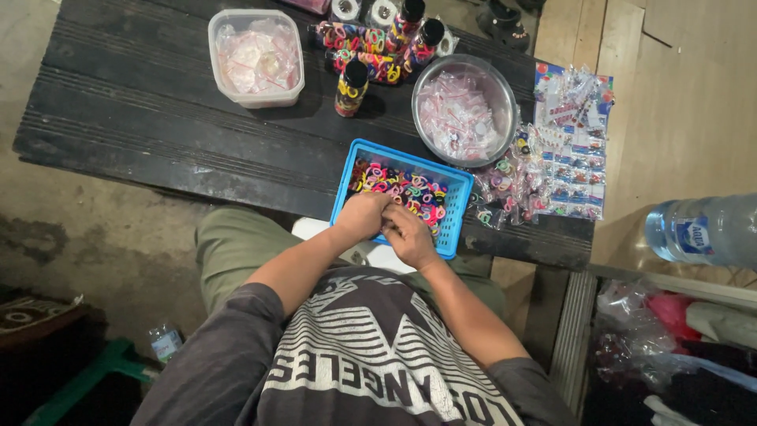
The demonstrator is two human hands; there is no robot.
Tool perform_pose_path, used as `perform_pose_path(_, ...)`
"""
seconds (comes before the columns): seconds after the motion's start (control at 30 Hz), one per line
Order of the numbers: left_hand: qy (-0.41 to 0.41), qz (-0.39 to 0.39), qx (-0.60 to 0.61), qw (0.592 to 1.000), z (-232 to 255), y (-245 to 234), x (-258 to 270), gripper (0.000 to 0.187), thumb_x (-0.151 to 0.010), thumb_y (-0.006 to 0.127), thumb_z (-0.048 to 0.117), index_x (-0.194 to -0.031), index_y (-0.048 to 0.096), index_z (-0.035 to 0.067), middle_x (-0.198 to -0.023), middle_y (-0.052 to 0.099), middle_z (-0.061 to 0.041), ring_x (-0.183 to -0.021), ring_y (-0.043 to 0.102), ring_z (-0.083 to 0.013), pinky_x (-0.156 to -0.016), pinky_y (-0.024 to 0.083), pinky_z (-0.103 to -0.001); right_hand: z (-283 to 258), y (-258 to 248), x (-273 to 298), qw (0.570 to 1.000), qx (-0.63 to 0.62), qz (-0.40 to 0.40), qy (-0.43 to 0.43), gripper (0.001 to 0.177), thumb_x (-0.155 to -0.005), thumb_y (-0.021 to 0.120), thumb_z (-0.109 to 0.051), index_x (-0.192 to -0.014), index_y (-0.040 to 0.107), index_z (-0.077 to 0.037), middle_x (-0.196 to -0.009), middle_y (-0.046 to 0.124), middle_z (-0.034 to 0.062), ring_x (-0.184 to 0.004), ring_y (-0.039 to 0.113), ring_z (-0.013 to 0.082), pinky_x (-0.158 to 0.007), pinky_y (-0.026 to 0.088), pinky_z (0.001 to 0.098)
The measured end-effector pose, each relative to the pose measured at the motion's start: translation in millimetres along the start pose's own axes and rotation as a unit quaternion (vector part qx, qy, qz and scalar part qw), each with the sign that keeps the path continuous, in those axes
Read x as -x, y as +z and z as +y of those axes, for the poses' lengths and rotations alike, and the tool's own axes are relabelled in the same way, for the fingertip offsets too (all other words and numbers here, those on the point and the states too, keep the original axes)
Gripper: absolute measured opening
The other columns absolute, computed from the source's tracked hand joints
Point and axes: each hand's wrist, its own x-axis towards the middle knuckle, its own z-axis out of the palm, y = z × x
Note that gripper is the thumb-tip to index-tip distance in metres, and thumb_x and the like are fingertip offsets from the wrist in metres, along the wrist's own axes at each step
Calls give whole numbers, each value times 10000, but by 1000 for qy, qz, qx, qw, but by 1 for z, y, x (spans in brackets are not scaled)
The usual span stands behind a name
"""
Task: The person sits at a table and repeatedly picks small colorful keychains from a blue basket, places them into small clear plastic bags, and sets the filled bags into a metal bowl. The process is repeated continuously throughout the clip.
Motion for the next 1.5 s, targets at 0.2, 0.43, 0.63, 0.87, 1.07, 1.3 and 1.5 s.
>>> perform_pose_path(0.2,-34,86,20,996,2,2,-6,458,-783,742,252,-1230,644,233,-1058,679,-81,-1044,702,-340,-952,536,-510,-8,0,-7,997,50,42,-43,449,-820,775,-128,-1250,686,-35,-1285,664,215,-1188,643,416,-1017,516,474)
perform_pose_path(0.43,4,94,2,996,2,-4,-1,271,-779,716,225,-1046,674,240,-921,658,-14,-916,695,-299,-847,563,-438,-1,6,-1,999,34,31,6,444,-780,796,-163,-1204,693,-82,-1230,684,142,-1142,671,367,-982,534,455)
perform_pose_path(0.63,-15,48,-2,999,15,-21,1,39,-841,672,214,-857,638,206,-788,666,-43,-809,713,-303,-740,562,-463,-7,-4,-2,999,10,3,44,323,-796,773,-176,-1109,734,-106,-1111,721,108,-1025,714,353,-876,568,437)
perform_pose_path(0.87,-3,24,-38,999,3,1,0,126,-801,707,312,-864,614,252,-776,668,12,-812,722,-250,-724,559,-433,-6,-1,1,995,-35,16,89,204,-783,770,-169,-980,744,-123,-924,748,74,-876,748,300,-743,597,376)
perform_pose_path(1.07,1,-42,-14,999,10,-17,0,198,-813,692,311,-955,617,196,-871,699,-57,-899,729,-310,-773,563,-476,-24,-13,-11,1000,-19,2,23,198,-791,736,-138,-985,747,-98,-995,726,123,-929,708,381,-816,568,455)
perform_pose_path(1.3,-2,-93,14,996,2,-8,-2,210,-819,661,312,-952,615,155,-908,708,-100,-944,732,-342,-815,566,-490,-7,-10,-7,999,-39,-25,15,177,-750,679,-118,-909,757,-134,-925,710,75,-871,682,352,-816,546,429)
perform_pose_path(1.5,-36,-35,8,999,0,-5,-3,195,-844,661,336,-976,619,199,-865,686,-53,-896,733,-315,-788,572,-447,-8,-10,-2,986,-140,44,79,314,-734,693,-2,-1018,806,-73,-1071,764,134,-997,709,320,-872,550,419)
